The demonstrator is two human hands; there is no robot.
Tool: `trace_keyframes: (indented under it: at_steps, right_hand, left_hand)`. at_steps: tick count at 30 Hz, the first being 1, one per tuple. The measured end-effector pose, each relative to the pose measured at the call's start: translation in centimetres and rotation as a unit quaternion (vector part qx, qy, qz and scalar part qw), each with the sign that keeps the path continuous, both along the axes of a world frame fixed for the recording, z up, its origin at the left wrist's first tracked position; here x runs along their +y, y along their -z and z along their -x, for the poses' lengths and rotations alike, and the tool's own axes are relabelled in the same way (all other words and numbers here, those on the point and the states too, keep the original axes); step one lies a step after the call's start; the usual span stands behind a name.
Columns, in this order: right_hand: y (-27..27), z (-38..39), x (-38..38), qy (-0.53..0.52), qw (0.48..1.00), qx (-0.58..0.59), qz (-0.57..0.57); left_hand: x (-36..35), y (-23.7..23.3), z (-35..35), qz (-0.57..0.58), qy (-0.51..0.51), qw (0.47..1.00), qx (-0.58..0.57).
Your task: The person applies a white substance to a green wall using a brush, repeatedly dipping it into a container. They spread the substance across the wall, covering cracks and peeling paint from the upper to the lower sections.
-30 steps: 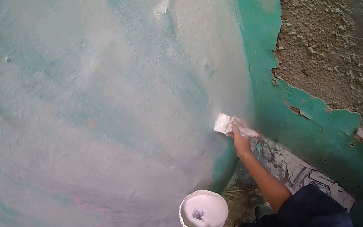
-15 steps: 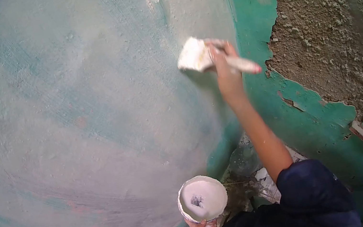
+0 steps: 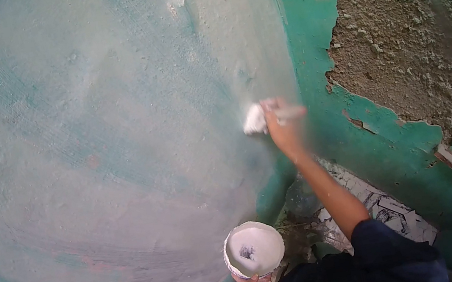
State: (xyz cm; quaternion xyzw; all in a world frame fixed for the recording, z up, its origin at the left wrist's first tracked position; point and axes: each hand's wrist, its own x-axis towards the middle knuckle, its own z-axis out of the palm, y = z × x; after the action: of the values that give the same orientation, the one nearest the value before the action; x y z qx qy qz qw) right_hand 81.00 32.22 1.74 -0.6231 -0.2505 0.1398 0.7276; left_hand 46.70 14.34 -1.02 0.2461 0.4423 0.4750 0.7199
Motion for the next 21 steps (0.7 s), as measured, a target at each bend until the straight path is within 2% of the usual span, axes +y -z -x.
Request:
trace_keyframes:
  at_steps: [3,4,5,7,11,13,15,17,18,20,21]
  right_hand:
    - [-9.3,-1.2,0.2,-0.06,0.98,0.001,-0.188]
    - [-11.0,-1.8,0.5,-0.091,0.959,0.005,-0.27]
    - [-12.2,-2.1,0.1,-0.091,0.959,0.005,-0.269]
    - [-13.8,-2.5,-0.2,-0.149,0.925,0.063,-0.344]
    - [-5.6,-2.5,1.1,-0.142,0.935,0.116,-0.305]
    - [1.0,-0.8,0.6,-0.093,0.952,0.149,-0.251]
    - [10.3,1.1,0.3,-0.086,0.957,0.192,-0.2]
    - [15.0,3.2,-0.9,-0.06,0.956,0.239,-0.158]
    - [17.0,3.2,-1.2,-0.06,0.956,0.239,-0.159]
    - [19.2,3.0,-1.5,-0.063,0.985,0.158,-0.011]
    - [17.2,2.8,-1.4,-0.03,0.985,0.157,0.06]
  left_hand:
    - [-0.1,-0.1,-0.4,-0.015,0.001,1.0,-0.001]
    - [-0.1,-0.3,-0.6,-0.019,0.005,1.0,-0.003]
    - [-0.2,-0.4,-0.7,-0.024,0.009,1.0,-0.005]
    - [-0.3,-0.6,-0.8,-0.02,0.006,1.0,0.0]
    - [-0.4,-0.5,-0.9,-0.016,-0.004,1.0,0.01]
    - [-0.3,-0.1,-0.7,-0.015,0.0,1.0,0.011]
    - [-0.1,0.1,-0.7,-0.015,0.003,1.0,0.013]
    - [-0.1,0.1,-0.9,-0.027,0.006,1.0,0.001]
    - [-0.1,0.2,-0.8,-0.028,0.006,1.0,0.001]
    - [-0.3,0.6,-0.4,0.0,0.001,1.0,0.005]
    - [-0.4,0.5,-0.5,-0.003,0.0,1.0,0.002]
